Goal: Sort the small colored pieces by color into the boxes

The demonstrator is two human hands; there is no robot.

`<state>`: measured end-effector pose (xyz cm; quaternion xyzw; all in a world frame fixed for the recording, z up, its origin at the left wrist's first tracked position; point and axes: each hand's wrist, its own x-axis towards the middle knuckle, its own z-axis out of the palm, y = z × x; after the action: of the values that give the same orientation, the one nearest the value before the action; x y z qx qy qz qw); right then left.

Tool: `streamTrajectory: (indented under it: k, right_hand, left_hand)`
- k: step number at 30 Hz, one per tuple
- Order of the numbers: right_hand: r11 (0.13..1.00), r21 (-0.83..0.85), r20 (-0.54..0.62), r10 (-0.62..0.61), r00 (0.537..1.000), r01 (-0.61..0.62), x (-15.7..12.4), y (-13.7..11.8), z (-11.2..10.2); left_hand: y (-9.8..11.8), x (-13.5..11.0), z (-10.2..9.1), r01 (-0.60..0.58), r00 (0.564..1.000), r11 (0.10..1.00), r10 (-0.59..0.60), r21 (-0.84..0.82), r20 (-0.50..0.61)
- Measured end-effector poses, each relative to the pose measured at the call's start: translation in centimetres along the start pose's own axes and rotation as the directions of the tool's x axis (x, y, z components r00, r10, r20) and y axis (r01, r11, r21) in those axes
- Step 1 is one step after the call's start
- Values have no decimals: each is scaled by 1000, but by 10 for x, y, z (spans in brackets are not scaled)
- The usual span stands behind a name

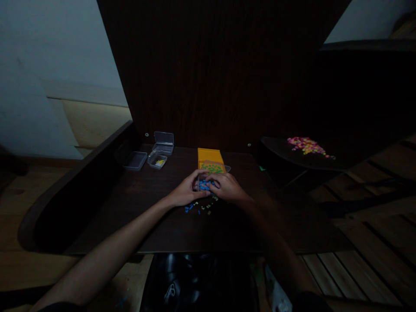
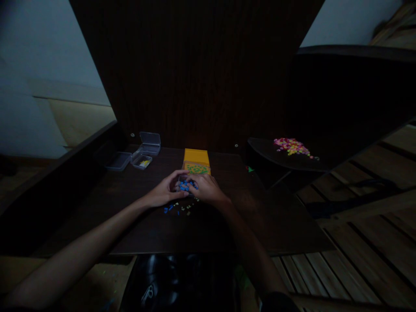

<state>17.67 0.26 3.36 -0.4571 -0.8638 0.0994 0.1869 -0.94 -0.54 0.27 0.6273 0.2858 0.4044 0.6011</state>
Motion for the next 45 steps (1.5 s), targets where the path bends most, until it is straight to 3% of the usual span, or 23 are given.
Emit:
streamTrajectory:
  k: [11,22,28,32,35,38,41,45]
  right_hand:
    - [1000,-17,98,-2,995,4,1,1,0]
    - [975,-212,98,-49,994,69,-2,0,2]
    - [993,-99,-48,-70,996,65,-3,2,0]
    - [986,104,-130,-114,985,127,-6,-1,-4]
    - [948,280,-53,-144,988,153,-10,-9,-9]
    - [906,383,128,-247,961,182,-14,-15,-11]
    - [906,355,291,-340,894,230,-13,-17,-7]
    - [926,247,392,-365,844,286,-11,-18,1]
  left_hand:
    - [-3,0,1,3,1000,1000,-3,31,-7]
    - [2,-1,1,23,1000,999,-22,25,-12]
    - [3,-1,0,29,999,1000,-29,10,-21]
    - [4,0,-3,12,999,999,-11,31,-39]
    - [3,2,-8,-9,999,1000,11,29,-53]
    - [0,5,-13,-15,995,1000,16,12,-103]
    - [-2,8,-18,-22,988,1000,22,6,-155]
    - [-3,8,-22,-20,983,1000,22,15,-181]
